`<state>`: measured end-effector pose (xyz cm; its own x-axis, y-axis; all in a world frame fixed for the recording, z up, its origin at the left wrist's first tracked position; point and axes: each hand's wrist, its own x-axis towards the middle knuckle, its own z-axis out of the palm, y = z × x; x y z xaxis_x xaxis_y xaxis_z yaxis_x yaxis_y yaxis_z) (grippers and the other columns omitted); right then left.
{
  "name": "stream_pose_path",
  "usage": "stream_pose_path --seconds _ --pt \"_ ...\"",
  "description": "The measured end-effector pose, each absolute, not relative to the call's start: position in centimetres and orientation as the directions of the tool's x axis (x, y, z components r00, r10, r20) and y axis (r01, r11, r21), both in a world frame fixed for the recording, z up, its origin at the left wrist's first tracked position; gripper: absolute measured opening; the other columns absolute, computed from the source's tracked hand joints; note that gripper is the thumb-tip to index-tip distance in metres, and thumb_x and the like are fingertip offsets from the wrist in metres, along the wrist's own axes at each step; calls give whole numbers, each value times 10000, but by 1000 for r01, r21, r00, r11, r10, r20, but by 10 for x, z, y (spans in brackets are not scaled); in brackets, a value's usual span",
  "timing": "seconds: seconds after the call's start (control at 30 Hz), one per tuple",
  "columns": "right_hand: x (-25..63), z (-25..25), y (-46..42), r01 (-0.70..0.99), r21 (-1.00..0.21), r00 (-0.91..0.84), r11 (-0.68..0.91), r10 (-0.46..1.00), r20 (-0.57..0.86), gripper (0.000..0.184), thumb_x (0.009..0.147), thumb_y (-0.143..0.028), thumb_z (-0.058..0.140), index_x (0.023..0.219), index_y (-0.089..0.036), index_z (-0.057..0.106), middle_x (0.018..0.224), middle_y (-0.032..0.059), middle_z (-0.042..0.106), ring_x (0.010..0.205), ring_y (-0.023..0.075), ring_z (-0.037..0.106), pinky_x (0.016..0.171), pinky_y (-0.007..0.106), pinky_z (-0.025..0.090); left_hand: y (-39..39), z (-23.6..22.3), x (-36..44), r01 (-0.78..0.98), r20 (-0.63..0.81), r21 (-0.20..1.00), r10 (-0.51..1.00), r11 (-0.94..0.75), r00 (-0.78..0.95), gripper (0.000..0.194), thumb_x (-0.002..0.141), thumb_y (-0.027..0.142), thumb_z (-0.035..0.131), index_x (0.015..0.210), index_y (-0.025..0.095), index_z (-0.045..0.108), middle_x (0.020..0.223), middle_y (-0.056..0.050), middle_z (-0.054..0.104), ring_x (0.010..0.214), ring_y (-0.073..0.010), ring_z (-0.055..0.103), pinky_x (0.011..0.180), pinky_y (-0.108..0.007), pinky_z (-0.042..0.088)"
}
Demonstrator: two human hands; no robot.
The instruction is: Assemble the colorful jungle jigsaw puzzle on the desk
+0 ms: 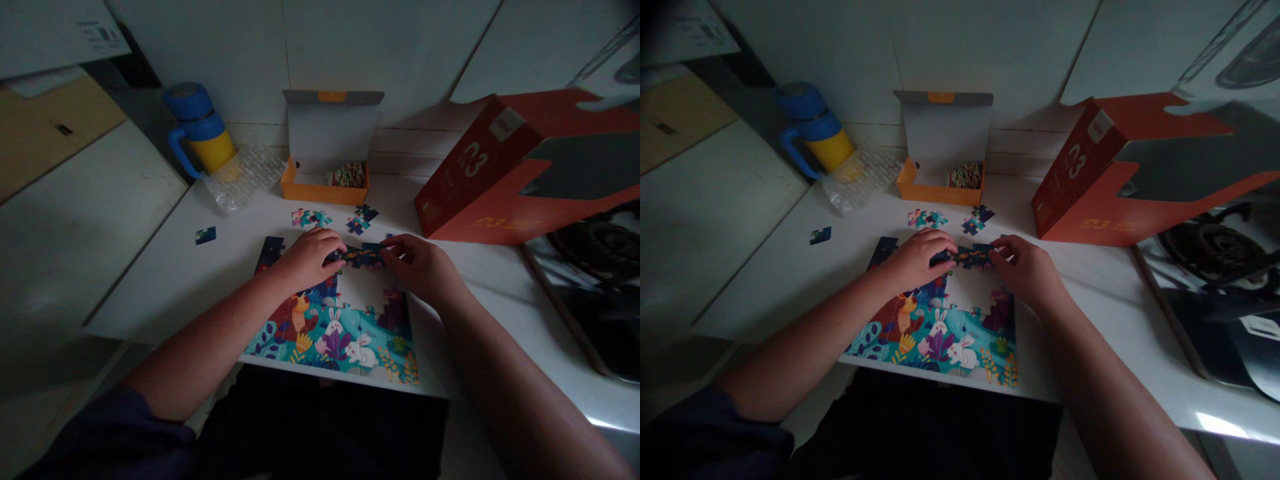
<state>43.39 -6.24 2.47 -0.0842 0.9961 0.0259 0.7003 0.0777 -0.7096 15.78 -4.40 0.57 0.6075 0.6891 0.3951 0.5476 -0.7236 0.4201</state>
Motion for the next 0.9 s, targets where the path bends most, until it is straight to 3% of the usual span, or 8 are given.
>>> stream_pose_path --seconds 0.23,0.47,0.6,0.9 --pt "445 28 -61 686 -727 -24 -9 999 -36 391 873 -489 680 1125 -206 774 874 79 819 666 212 696 601 325 455 -46 -2 165 517 402 438 674 -736 619 439 948 224 792 1357 217 634 1435 -130 692 1423 -299 597 1233 -527 488" --pt "443 23 -59 698 -716 -74 18 996 -47 361 851 -486 678 1067 -218 785 829 60 806 637 199 660 577 315 425 -46 3 169 543 366 462 708 -701 604 349 947 205 789 1263 223 642 1265 -100 731 1237 -289 663 1116 -507 545" --pt "443 21 -59 717 -696 -85 40 996 -30 372 856 -501 688 1062 -212 798 730 45 757 585 187 612 544 308 388 -46 3 169 545 355 474 716 -692 601 318 953 201 793 1233 220 644 1243 -93 734 1224 -288 664 1106 -500 537" --pt "444 18 -59 673 -739 -92 26 995 -48 378 868 -509 696 1085 -213 784 779 62 783 615 204 643 527 306 394 -43 0 168 532 356 501 723 -683 592 298 955 202 812 1210 230 660 1223 -82 732 1215 -272 662 1104 -494 538"
